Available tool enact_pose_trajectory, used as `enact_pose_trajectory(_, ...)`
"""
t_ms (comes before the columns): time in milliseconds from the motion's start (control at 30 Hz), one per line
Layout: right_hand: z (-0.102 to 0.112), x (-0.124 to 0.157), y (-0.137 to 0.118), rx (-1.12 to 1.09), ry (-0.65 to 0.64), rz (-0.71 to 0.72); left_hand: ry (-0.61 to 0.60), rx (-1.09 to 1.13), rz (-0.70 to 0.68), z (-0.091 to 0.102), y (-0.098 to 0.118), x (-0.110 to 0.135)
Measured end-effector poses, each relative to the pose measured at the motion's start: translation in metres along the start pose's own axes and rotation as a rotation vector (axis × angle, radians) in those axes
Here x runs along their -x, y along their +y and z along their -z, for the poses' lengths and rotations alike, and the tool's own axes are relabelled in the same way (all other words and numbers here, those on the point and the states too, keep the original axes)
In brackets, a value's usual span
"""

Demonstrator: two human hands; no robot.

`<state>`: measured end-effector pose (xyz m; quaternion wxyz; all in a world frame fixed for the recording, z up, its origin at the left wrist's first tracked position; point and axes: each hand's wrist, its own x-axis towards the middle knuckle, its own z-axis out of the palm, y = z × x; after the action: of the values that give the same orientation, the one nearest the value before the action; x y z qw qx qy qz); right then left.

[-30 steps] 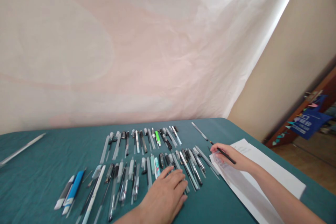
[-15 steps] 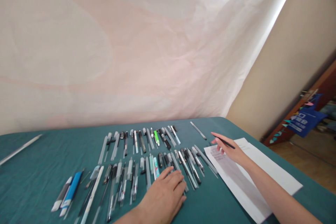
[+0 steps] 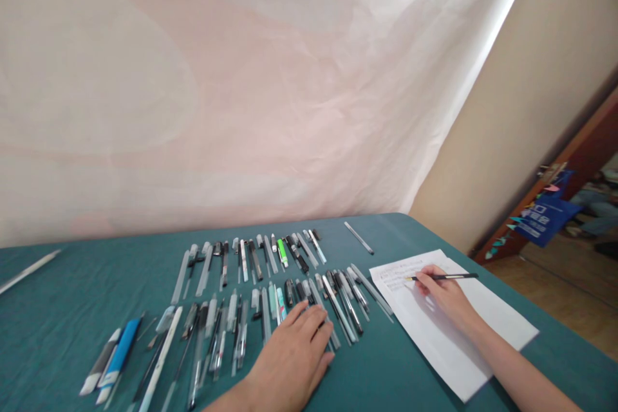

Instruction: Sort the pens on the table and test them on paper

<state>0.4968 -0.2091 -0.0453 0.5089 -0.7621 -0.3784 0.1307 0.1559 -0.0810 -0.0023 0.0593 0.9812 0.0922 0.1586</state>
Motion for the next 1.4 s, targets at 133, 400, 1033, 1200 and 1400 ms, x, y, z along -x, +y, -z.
enact_pose_trajectory(133, -0.0014, 0.0025, 0.0046, 0.124, 0.066, 0.049, -0.002, -0.002, 0.004, -0.0006, 0.0012, -0.0009)
enact_pose_trajectory(400, -0.0022, 0.0005, 0.0077, 0.224, 0.077, 0.089, -0.044, 0.003, 0.011, -0.0003, 0.0009, -0.0021)
enact_pose_trajectory(1033, 0.0007, -0.0015, 0.0108, 0.349, 0.066, 0.148, -0.044, -0.01, 0.015, 0.0009, 0.0024, -0.0034)
enact_pose_trajectory(1200, 0.0008, -0.0009, 0.0102, 0.348, 0.071, 0.149, -0.035, -0.004, 0.014, 0.0022, 0.0023, -0.0032)
enact_pose_trajectory(1400, 0.0008, -0.0008, 0.0086, 0.35, 0.084, 0.16, -0.055, 0.003, 0.023, 0.0034, 0.0029, -0.0036)
